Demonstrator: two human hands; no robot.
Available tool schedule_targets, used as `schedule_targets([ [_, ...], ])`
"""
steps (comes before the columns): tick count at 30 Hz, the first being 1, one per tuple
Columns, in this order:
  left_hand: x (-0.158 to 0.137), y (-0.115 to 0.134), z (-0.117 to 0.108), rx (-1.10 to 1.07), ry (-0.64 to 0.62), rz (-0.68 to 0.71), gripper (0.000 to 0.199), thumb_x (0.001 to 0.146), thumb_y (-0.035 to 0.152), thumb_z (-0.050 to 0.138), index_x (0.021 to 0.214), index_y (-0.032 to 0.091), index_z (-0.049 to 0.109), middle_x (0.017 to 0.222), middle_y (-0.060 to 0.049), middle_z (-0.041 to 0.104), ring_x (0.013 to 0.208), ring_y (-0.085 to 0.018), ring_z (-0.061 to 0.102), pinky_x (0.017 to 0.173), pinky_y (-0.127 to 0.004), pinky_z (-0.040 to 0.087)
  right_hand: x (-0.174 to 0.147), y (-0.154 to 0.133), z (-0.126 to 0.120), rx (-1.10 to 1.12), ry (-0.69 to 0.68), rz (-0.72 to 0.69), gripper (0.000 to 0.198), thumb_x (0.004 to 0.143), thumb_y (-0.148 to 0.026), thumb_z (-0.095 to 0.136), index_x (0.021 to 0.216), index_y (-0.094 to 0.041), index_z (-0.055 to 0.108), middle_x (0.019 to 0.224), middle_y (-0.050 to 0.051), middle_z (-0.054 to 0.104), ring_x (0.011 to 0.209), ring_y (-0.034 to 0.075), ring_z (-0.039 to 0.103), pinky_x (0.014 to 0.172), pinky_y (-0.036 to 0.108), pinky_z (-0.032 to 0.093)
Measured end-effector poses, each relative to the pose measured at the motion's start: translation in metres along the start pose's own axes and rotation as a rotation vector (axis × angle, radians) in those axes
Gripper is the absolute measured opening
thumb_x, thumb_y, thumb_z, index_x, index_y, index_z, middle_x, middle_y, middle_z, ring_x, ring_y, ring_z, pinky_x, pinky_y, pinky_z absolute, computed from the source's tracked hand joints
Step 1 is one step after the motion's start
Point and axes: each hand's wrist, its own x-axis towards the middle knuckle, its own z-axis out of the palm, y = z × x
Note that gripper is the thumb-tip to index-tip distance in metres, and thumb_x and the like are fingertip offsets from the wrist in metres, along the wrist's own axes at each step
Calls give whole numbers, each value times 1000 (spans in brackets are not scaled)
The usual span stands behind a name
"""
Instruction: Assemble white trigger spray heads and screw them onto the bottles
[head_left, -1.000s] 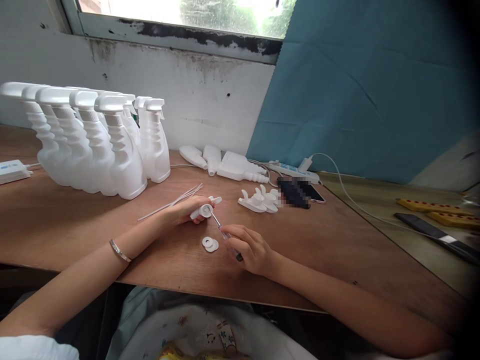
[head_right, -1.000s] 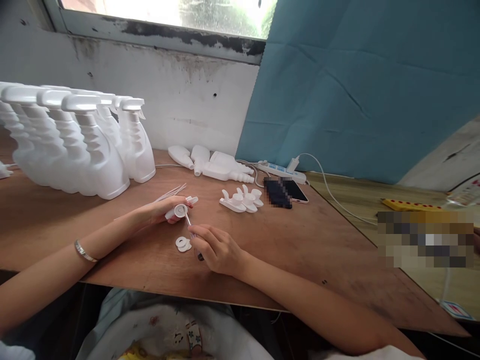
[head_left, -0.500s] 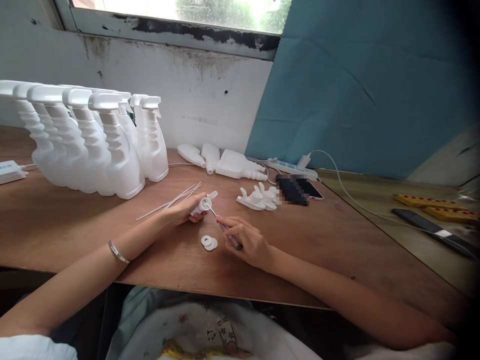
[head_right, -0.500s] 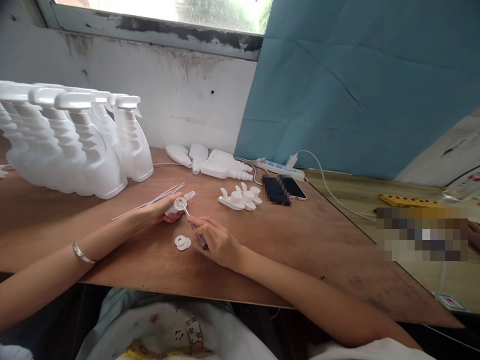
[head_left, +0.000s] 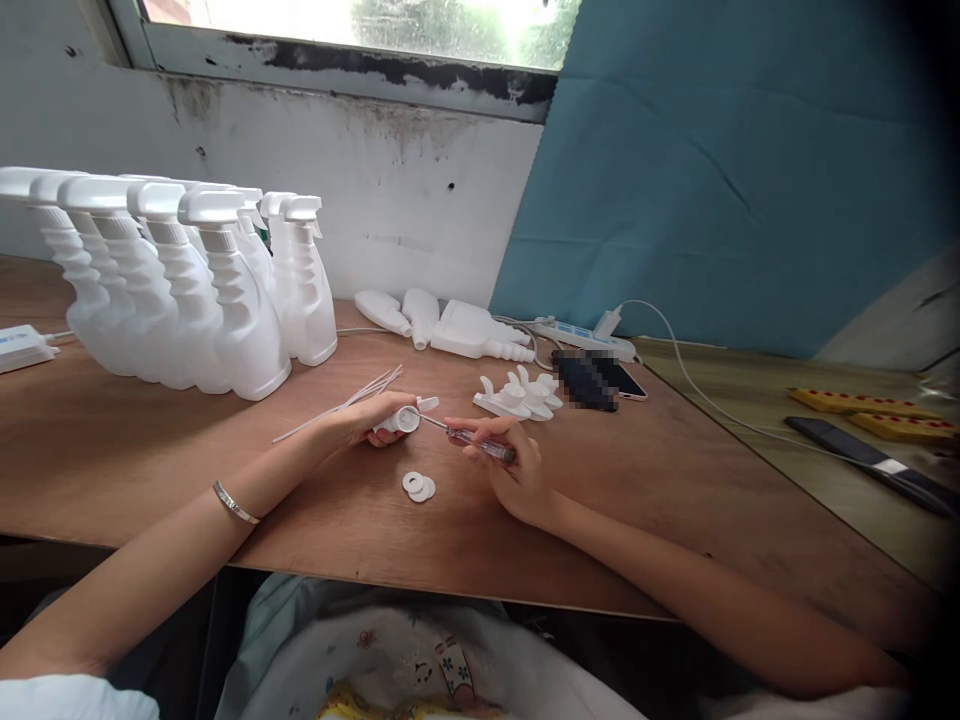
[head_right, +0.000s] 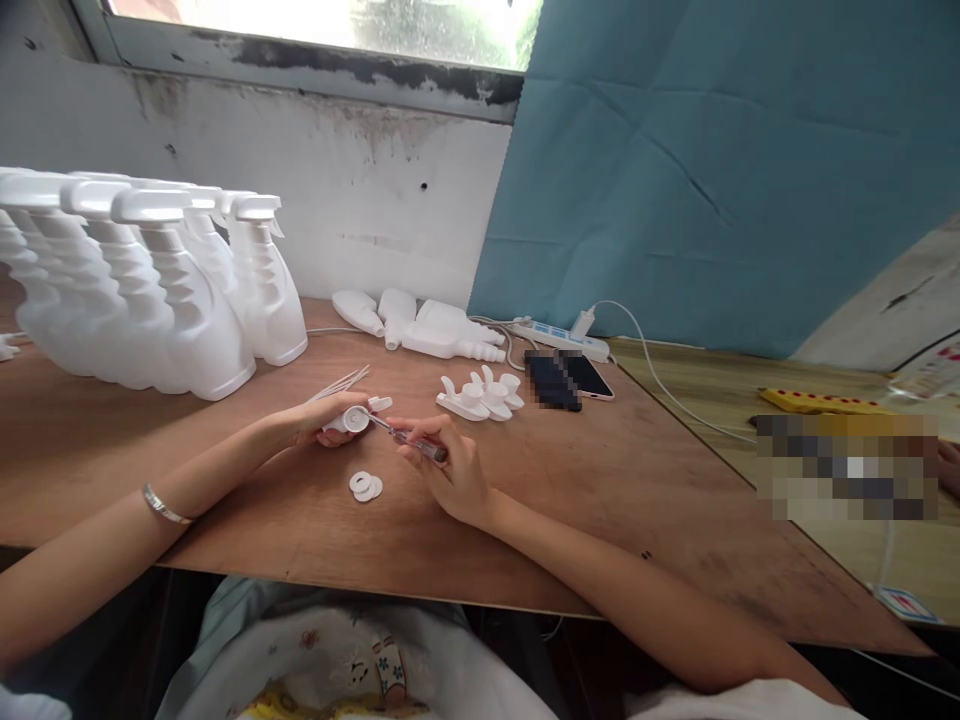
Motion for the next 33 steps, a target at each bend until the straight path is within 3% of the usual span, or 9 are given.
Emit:
schedule_targets([
  [6, -3, 3, 2, 17, 38, -28, 30, 70, 39, 46, 50, 17, 42, 37, 2, 34, 28, -5, 21, 28, -17, 8, 0, 0, 5, 184, 96, 112, 11, 85, -23, 53, 86, -21, 43, 105, 8, 66, 92, 17, 64, 79, 38, 54],
  [12, -5, 3, 2, 10, 25, 3, 27, 72, 40, 46, 58, 17, 47, 39, 3, 34, 28, -5, 22, 30, -17, 8, 2, -1, 5, 230, 136, 168, 14, 84, -27, 55, 84, -22, 42, 101, 6, 67, 90, 18, 65, 84, 40, 52],
  [19, -8, -1, 1, 205, 52, 129, 17, 66, 33, 57, 70, 20, 47, 47, 4, 39, 30, -5, 26, 29, -17, 11, 3, 0, 6, 220, 183, 170, 17, 85, -29, 53, 85, -23, 38, 89, 4, 69, 83, 18, 67, 75, 38, 56],
  [22, -7, -1, 1, 210, 66, 133, 21, 67, 37, 58, 69, 20, 47, 47, 4, 38, 30, -5, 25, 30, -17, 11, -1, -1, 6, 140, 138, 74, 12, 88, -22, 48, 88, -23, 36, 94, 5, 68, 86, 17, 66, 74, 36, 55],
  [27, -5, 0, 2, 115, 47, 120, 25, 70, 42, 54, 68, 17, 50, 43, 5, 35, 30, -4, 22, 31, -17, 8, -4, -1, 4, -76, -5, -346, 21, 84, -7, 48, 97, -22, 40, 106, 9, 63, 103, 19, 59, 77, 40, 53],
  [33, -1, -2, 5, 23, 35, 81, 19, 71, 35, 49, 66, 17, 47, 43, 4, 36, 29, -4, 24, 30, -16, 7, -3, 5, 0, -195, -31, -422, 31, 80, -3, 52, 101, -21, 40, 105, 12, 63, 98, 19, 60, 74, 38, 54],
])
